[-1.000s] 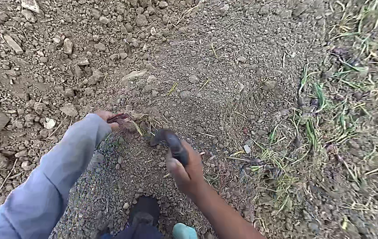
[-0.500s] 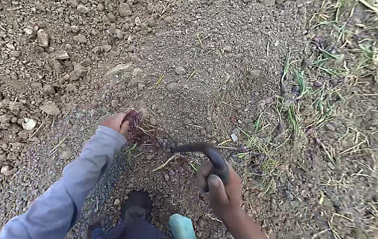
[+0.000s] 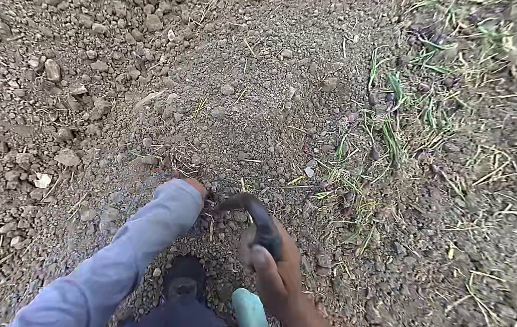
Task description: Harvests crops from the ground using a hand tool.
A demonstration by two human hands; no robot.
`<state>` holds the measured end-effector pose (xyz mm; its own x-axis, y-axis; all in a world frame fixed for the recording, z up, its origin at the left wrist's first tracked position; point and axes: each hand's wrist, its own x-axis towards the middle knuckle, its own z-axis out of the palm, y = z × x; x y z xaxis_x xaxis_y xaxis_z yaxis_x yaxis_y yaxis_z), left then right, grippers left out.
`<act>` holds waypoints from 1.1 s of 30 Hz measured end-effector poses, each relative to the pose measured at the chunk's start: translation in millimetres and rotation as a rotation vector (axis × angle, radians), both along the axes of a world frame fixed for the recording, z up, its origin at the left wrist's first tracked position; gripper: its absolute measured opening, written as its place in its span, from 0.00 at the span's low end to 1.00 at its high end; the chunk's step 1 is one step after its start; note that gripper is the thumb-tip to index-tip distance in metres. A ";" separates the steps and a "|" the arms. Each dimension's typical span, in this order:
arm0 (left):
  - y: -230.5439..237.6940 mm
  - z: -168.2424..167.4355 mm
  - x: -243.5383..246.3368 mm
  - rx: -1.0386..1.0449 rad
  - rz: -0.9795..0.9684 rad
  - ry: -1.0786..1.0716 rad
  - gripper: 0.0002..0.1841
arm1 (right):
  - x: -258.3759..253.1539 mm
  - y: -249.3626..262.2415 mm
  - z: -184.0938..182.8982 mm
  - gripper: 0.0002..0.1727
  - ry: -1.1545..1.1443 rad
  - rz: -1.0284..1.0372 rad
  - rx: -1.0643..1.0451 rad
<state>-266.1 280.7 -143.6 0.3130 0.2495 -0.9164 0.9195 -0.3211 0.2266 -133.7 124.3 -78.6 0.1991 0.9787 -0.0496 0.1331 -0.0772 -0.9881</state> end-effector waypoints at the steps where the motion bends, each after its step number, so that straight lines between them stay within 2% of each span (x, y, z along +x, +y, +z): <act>1: -16.4 -20.3 10.2 -0.042 -0.011 0.062 0.18 | 12.3 -15.8 23.7 0.33 0.020 0.021 0.047; 2: -35.7 -31.1 8.8 -0.003 0.011 0.029 0.18 | 26.3 -35.7 42.4 0.29 0.052 0.058 0.074; 4: -43.0 -26.5 -5.9 0.281 0.064 -0.236 0.16 | 52.5 -62.8 51.0 0.26 0.078 0.106 0.106; 5: -42.5 -23.4 -12.1 0.472 0.136 -0.435 0.13 | 60.5 -71.2 48.7 0.29 0.019 0.096 0.085; 6: -38.8 -11.8 -10.1 0.577 0.210 -0.542 0.13 | 64.3 -77.0 42.6 0.33 -0.059 0.076 0.040; 8: -26.1 21.2 7.3 0.573 0.319 -0.555 0.17 | 62.0 -79.8 24.6 0.37 -0.155 -0.004 -0.032; 9: -27.1 30.4 13.0 0.551 0.324 -0.593 0.16 | 58.8 -81.4 28.4 0.37 -0.126 -0.046 -0.052; 11: -40.1 18.2 4.6 0.556 0.224 -0.759 0.11 | 61.2 -89.8 46.7 0.31 0.054 -0.040 0.021; 12: -52.5 12.8 -6.5 0.457 0.165 -0.717 0.08 | 62.0 -100.6 55.4 0.26 0.187 -0.010 0.102; 13: -61.0 11.9 -15.2 0.303 0.110 -0.565 0.06 | 62.1 -105.8 62.9 0.24 0.280 0.021 0.196; 14: -57.6 15.6 -17.0 0.176 0.077 -0.410 0.08 | 62.3 -101.8 64.2 0.24 0.305 0.046 0.264; 15: -52.4 18.0 -17.8 0.167 0.057 -0.375 0.10 | 60.1 -92.7 58.9 0.25 0.255 0.048 0.281; 17: -58.7 6.3 -17.8 0.408 0.089 -0.678 0.04 | 47.6 -78.1 21.1 0.33 -0.044 -0.019 0.154; 18: -60.0 9.1 -3.7 0.437 0.069 -0.718 0.03 | 38.4 -72.8 -7.3 0.36 -0.125 -0.087 0.077; 19: -64.1 7.6 13.0 0.442 0.006 -0.703 0.04 | 32.3 -71.4 -26.9 0.37 -0.114 -0.146 0.000; 20: -70.4 1.3 29.5 0.392 -0.089 -0.607 0.05 | 31.7 -74.2 -31.0 0.38 -0.063 -0.186 -0.038; 21: -75.4 -8.3 46.7 0.276 -0.193 -0.413 0.08 | 36.4 -79.9 -21.4 0.38 -0.011 -0.219 -0.022; 22: -82.5 -20.0 60.4 0.162 -0.245 -0.207 0.11 | 45.7 -91.9 -3.0 0.36 0.027 -0.227 0.026; 23: -93.1 -29.3 64.3 0.103 -0.243 -0.093 0.13 | 58.2 -110.7 17.0 0.33 0.057 -0.210 0.066; 24: -102.9 -30.6 57.7 0.158 -0.239 -0.159 0.12 | 72.1 -132.9 30.7 0.30 0.071 -0.179 0.096; 26: -107.2 -24.6 42.2 0.534 -0.233 -0.632 0.06 | 95.9 -166.1 34.9 0.27 0.039 -0.145 0.119; 27: -102.0 -25.1 45.3 0.717 -0.231 -0.837 0.05 | 104.9 -171.5 30.7 0.29 -0.038 -0.153 0.092; 28: -95.9 -23.8 54.0 0.794 -0.233 -0.922 0.08 | 110.2 -172.4 21.3 0.33 -0.145 -0.178 0.044; 30: -90.3 -34.5 70.9 0.793 -0.273 -0.872 0.08 | 111.4 -170.9 7.8 0.37 -0.210 -0.260 -0.032; 32: -79.2 -40.6 84.5 0.687 -0.291 -0.759 0.06 | 115.3 -169.1 29.5 0.34 -0.127 -0.284 -0.017; 33: -73.8 -33.4 86.6 0.608 -0.258 -0.727 0.05 | 116.7 -178.4 40.3 0.30 -0.032 -0.259 0.049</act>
<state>-179.5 206.9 -177.0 0.8612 0.4599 -0.2166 0.5066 -0.7418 0.4394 -17.0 -54.0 -38.4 0.4442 0.8959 0.0065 0.1463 -0.0654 -0.9871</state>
